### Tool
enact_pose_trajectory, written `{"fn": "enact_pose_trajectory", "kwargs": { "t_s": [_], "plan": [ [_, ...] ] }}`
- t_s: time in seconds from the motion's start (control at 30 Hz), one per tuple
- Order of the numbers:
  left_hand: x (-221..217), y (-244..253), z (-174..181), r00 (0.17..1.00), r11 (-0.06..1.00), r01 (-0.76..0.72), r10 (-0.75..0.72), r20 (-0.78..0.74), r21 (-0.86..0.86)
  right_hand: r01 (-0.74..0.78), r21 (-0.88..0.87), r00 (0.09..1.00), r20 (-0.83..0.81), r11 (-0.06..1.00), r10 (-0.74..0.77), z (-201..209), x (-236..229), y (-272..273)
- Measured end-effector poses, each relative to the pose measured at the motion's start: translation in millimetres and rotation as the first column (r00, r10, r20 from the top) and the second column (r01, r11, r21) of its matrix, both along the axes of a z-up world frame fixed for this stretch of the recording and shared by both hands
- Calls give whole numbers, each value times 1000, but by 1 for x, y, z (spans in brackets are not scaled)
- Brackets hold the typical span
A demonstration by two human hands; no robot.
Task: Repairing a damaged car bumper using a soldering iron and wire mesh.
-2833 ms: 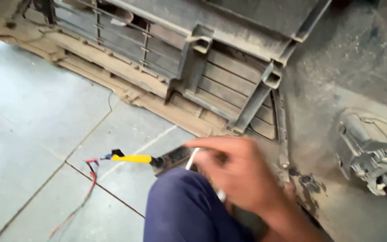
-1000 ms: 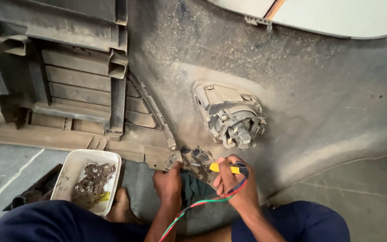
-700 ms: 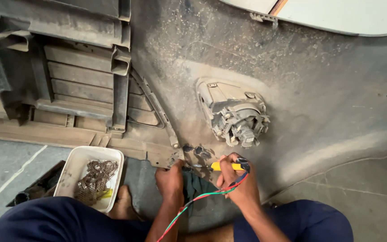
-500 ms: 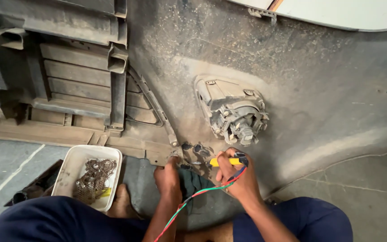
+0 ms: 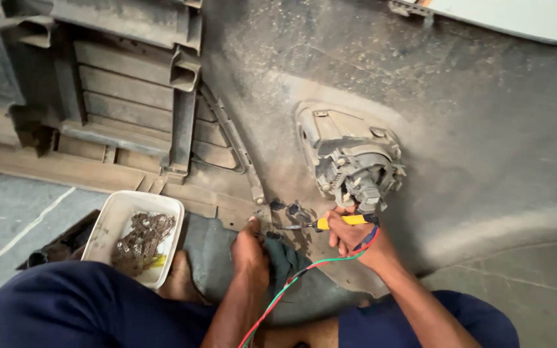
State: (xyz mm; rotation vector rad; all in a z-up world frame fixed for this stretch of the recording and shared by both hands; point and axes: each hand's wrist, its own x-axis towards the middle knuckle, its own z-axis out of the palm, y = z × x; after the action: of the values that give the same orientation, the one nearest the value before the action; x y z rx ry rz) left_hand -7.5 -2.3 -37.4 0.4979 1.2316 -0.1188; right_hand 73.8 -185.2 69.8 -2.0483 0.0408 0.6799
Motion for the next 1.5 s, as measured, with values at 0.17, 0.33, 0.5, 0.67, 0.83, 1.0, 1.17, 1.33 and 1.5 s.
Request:
{"fn": "enact_pose_trajectory", "kwargs": {
  "t_s": [0.17, 0.33, 0.5, 0.67, 0.83, 1.0, 1.17, 1.33, 1.5],
  "plan": [
    [-3, -5, -17, 986, 997, -83, 82, 144, -5, -73, -3, 992, -100, 997, 72, -1, 4, 0],
    [-4, 3, 29, 994, 996, 39, -47, 97, 84, -37, -26, 995, -94, 999, 35, 8, 0, 2],
    [-1, -5, -4, 985, 978, -28, -7, 171, 206, 43, -16, 998, -54, 999, -43, 27, -12, 15],
    [1, -3, 6, 984, 954, -38, -16, 177, 298, 5, -7, 1000, 24, 1000, -5, 32, -15, 18],
    [1, -3, 12, 983, 953, -45, -12, 185, 300, 0, 14, 1000, 14, 1000, -1, 30, -12, 19],
    [0, -3, 19, 984, 949, -31, -26, 174, 314, 34, -26, 999, 18, 999, -34, 43, -17, 28],
    [0, -3, 15, 984, 950, -28, -29, 177, 310, 70, -56, 998, -2, 996, -70, 44, -21, 32],
    [0, -4, 8, 973, 945, -43, -34, 230, 323, 92, -45, 995, 51, 995, -90, 40, -25, 34],
    [3, -3, 6, 998, 968, -22, 6, 66, 251, 58, 26, 996, 67, 998, -60, 22, -16, 16]
  ]
}}
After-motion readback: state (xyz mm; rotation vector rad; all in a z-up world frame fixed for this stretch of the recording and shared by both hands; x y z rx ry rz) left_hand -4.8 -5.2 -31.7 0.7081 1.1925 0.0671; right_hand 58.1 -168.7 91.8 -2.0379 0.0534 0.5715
